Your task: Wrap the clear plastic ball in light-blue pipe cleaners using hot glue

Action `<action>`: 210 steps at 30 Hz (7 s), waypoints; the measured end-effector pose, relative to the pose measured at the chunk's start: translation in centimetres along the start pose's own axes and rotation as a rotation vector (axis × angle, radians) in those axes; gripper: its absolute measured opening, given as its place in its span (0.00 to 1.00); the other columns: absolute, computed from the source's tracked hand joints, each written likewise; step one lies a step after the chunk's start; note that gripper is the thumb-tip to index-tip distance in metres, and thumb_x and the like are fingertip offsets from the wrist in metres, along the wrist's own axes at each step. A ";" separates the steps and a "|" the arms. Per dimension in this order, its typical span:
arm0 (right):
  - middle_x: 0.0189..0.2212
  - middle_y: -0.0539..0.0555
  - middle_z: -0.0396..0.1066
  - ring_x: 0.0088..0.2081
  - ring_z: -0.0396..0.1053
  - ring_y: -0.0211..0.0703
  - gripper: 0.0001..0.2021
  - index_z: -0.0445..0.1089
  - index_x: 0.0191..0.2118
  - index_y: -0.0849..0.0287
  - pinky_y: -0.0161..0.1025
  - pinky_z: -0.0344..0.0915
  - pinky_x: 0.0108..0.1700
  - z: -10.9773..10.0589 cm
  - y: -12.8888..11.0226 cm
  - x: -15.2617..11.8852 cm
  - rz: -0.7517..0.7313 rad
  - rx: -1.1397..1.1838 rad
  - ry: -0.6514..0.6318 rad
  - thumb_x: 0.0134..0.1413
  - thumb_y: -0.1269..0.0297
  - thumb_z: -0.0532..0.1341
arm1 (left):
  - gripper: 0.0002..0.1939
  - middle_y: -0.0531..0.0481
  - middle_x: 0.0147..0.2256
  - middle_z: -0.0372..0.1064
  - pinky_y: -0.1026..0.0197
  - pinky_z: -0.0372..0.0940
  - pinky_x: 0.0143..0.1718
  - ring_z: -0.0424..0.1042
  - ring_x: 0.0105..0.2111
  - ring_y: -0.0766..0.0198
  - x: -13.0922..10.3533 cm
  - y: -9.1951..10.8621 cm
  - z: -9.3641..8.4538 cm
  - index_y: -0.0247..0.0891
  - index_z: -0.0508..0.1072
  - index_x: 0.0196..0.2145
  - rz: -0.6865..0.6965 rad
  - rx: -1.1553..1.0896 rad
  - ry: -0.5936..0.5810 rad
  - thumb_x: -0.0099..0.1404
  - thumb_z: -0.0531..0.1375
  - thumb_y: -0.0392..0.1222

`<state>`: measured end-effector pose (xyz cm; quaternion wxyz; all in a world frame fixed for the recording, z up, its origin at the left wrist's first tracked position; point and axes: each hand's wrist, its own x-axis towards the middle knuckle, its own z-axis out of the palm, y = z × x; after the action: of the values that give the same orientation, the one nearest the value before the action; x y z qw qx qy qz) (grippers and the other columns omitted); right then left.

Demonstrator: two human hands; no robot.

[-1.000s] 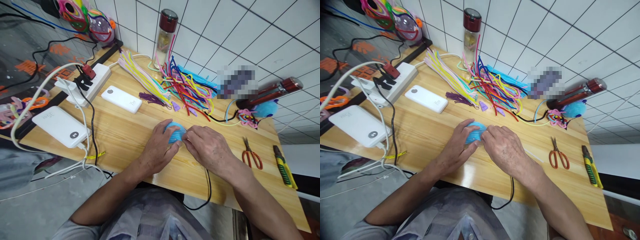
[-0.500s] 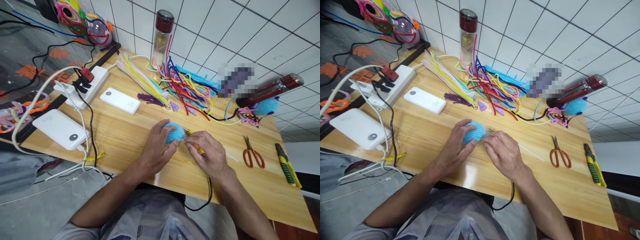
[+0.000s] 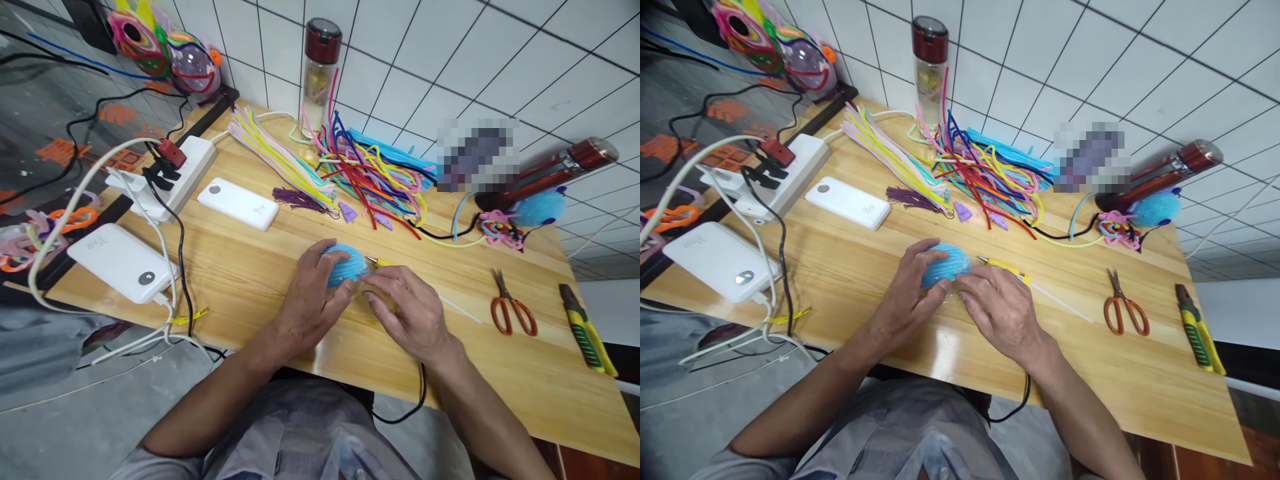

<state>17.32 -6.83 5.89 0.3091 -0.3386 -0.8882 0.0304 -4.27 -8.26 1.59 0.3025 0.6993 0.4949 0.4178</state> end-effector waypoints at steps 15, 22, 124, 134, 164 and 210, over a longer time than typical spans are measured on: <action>0.43 0.58 0.81 0.42 0.80 0.47 0.18 0.76 0.60 0.56 0.43 0.78 0.44 0.9 0.1 -0.5 -0.003 0.022 -0.016 0.68 0.72 0.65 | 0.19 0.33 0.67 0.60 0.37 0.64 0.69 0.63 0.70 0.46 -0.2 -0.3 0.0 0.40 0.64 0.62 0.041 0.008 0.013 0.76 0.58 0.41; 0.44 0.59 0.81 0.42 0.81 0.47 0.15 0.74 0.59 0.57 0.43 0.79 0.43 1.0 -0.2 -0.6 -0.023 0.007 -0.007 0.70 0.71 0.65 | 0.19 0.32 0.67 0.61 0.38 0.63 0.70 0.63 0.70 0.46 -0.2 -0.1 -0.3 0.39 0.65 0.61 0.025 -0.003 0.007 0.75 0.57 0.39; 0.50 0.62 0.75 0.48 0.77 0.51 0.25 0.68 0.68 0.53 0.50 0.79 0.46 2.9 -0.4 -1.6 0.033 0.104 0.039 0.68 0.72 0.65 | 0.19 0.34 0.65 0.64 0.40 0.64 0.69 0.65 0.68 0.47 -0.2 -0.6 -0.4 0.39 0.67 0.59 0.025 -0.053 0.064 0.72 0.57 0.35; 0.51 0.62 0.75 0.50 0.77 0.54 0.28 0.66 0.71 0.51 0.52 0.80 0.47 3.2 -0.4 -1.8 0.055 0.096 0.042 0.68 0.68 0.66 | 0.19 0.35 0.65 0.65 0.39 0.64 0.69 0.65 0.68 0.47 -0.2 -0.7 -0.2 0.41 0.66 0.59 0.003 -0.049 0.076 0.71 0.58 0.37; 0.61 0.70 0.71 0.61 0.71 0.65 0.37 0.56 0.75 0.56 0.64 0.78 0.55 4.8 -0.4 -2.1 0.199 0.049 0.092 0.68 0.53 0.68 | 0.16 0.37 0.65 0.65 0.41 0.63 0.70 0.65 0.68 0.49 -0.3 -0.6 -0.8 0.41 0.68 0.59 -0.062 -0.172 0.084 0.78 0.52 0.45; 0.39 0.57 0.80 0.39 0.79 0.55 0.15 0.65 0.52 0.55 0.42 0.58 0.36 1.0 2.9 -4.5 1.121 -0.296 -0.394 0.68 0.53 0.63 | 0.52 0.32 0.65 0.65 0.33 0.63 0.72 0.66 0.69 0.37 0.8 -4.2 1.6 0.40 0.59 0.65 0.103 0.057 0.177 0.50 0.82 0.44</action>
<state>21.03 -7.27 1.94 0.0260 -0.7816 -0.6102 0.1267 -4.62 -6.17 -2.46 0.2155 0.6925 0.4948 0.4787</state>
